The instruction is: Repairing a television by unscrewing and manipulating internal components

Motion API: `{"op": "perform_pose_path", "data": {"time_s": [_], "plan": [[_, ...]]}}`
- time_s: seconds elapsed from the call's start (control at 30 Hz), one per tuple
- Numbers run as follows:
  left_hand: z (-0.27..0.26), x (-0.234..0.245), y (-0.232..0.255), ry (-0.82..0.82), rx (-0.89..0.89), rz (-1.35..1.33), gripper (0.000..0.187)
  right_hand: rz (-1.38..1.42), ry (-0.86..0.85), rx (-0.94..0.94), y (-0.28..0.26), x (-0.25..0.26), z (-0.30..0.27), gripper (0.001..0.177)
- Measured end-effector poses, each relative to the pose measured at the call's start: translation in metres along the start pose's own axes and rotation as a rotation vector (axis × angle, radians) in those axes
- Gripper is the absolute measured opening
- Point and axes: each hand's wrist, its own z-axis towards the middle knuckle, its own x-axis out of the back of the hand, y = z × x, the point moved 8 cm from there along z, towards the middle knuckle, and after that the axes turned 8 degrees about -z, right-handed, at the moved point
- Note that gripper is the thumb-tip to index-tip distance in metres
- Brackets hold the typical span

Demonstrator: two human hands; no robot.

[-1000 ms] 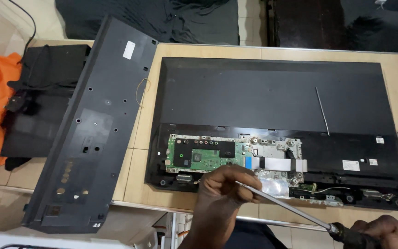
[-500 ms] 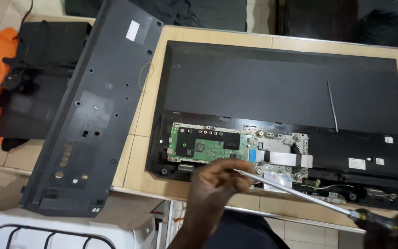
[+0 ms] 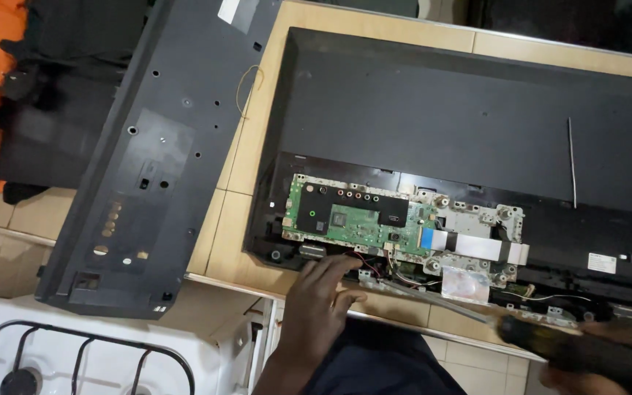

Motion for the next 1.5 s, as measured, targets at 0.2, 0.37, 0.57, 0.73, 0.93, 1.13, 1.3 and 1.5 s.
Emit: {"op": "perform_pose_path", "data": {"time_s": [0.2,0.37,0.57,0.73,0.93,1.13,1.3,1.5], "plan": [[0.007,-0.002,0.006,-0.003,-0.091,0.061,0.031,-0.125,0.073,0.000,-0.090,-0.040,-0.061,0.043],[0.010,-0.005,0.010,-0.024,-0.116,0.112,0.020,-0.311,0.061,-0.193,-0.101,-0.043,-0.065,0.051],[0.010,-0.006,0.007,0.067,-0.096,0.207,0.025,-0.493,-0.004,-0.249,-0.104,-0.053,-0.060,0.064],[0.009,-0.007,0.003,0.045,-0.055,0.166,0.030,-0.483,0.095,-0.192,-0.110,-0.058,-0.061,0.053],[0.009,-0.004,0.005,0.071,-0.064,0.113,0.026,-0.481,0.081,-0.178,-0.114,-0.064,-0.060,0.056],[0.008,-0.007,0.001,0.067,-0.047,0.131,0.029,-0.485,0.078,-0.137,-0.117,-0.065,-0.059,0.053],[0.008,-0.005,0.002,0.073,-0.046,0.137,0.030,-0.470,0.078,-0.172,-0.123,-0.069,-0.059,0.052],[0.009,-0.004,0.004,0.054,-0.038,0.132,0.028,-0.443,0.097,-0.128,-0.124,-0.071,-0.059,0.051]]}}
